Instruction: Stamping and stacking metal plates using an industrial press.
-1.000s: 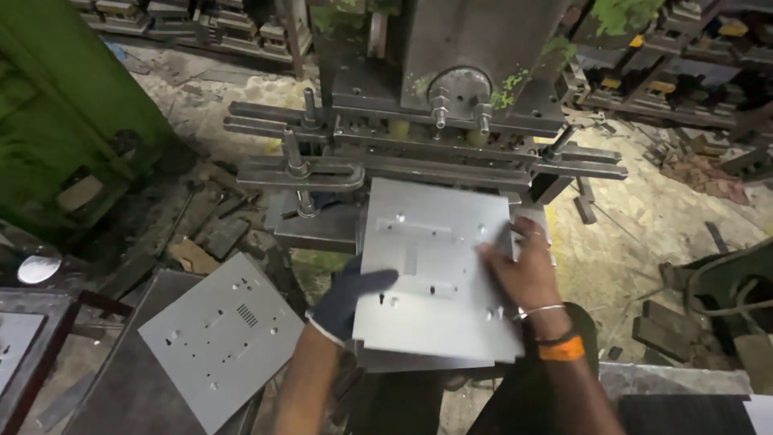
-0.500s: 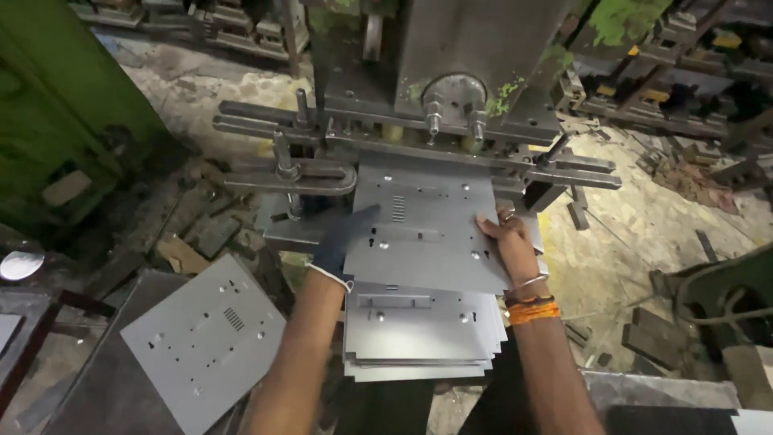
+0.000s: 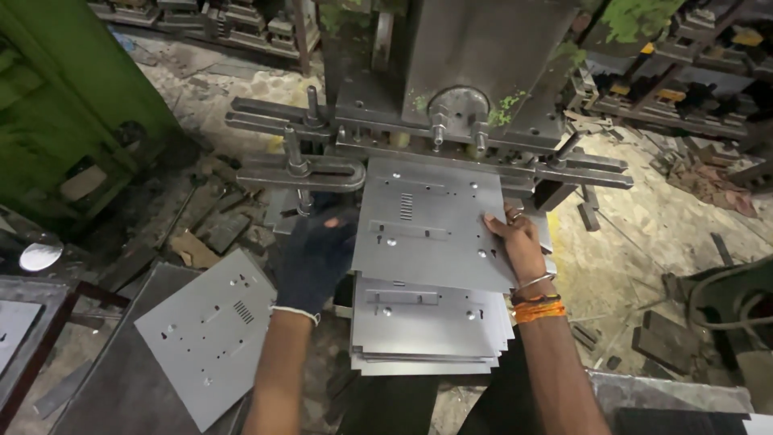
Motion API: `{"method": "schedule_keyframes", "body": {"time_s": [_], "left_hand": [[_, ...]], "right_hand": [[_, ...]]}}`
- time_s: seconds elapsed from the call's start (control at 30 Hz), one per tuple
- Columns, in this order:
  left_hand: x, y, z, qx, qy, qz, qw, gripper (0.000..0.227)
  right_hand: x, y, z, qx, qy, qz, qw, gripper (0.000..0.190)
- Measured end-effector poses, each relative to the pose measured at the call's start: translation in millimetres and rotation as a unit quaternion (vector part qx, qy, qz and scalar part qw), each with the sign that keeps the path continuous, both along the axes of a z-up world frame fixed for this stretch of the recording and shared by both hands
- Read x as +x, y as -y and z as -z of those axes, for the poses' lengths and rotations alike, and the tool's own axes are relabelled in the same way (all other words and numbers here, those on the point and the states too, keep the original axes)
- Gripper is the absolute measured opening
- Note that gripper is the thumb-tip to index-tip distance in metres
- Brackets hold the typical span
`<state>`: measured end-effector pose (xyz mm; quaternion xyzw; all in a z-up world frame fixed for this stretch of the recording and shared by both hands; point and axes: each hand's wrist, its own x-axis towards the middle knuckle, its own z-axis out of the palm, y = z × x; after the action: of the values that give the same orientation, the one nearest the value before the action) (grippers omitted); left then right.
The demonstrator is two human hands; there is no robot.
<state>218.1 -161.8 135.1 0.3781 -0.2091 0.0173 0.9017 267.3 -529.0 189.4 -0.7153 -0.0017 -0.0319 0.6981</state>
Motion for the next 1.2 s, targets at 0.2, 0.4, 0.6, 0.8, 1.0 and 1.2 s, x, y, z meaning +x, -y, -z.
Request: {"method": "schedule_keyframes", "body": {"time_s": [0.2,0.4,0.6,0.8,1.0,1.2], "left_hand": [[-19,-18,2,-0.182,-0.257,0.094,0.944,0.060],[-50,-33,-2,-0.048,-0.271,-0.042,0.960,0.038],[-106,-90,50,-0.011,-0.409,-0.265,0.873,0.028],[-203,-168,171,0.524,-0.345,-0.574,0.527,0.058],[-230,-190,176,0.541,-0.518,-0.457,0.479,0.089],[-218,-164,115,0.454,-0.512,-0.426,0.592,0.085]], "right_hand": [[26,38,76,0.009,0.063,0.010,0.998,0.023],[-13,37,33,-0.068,0.029,0.026,0.997,0.025],[-94,-73,-65,-0.398,0.237,0.133,0.876,0.026],[-144,-265,39,-0.125,0.070,-0.266,0.953,0.049],[-113,-348,272,-0.230,0.132,-0.126,0.956,0.070],[-135,-348,172,-0.252,-0.009,-0.248,0.935,0.056]]}}
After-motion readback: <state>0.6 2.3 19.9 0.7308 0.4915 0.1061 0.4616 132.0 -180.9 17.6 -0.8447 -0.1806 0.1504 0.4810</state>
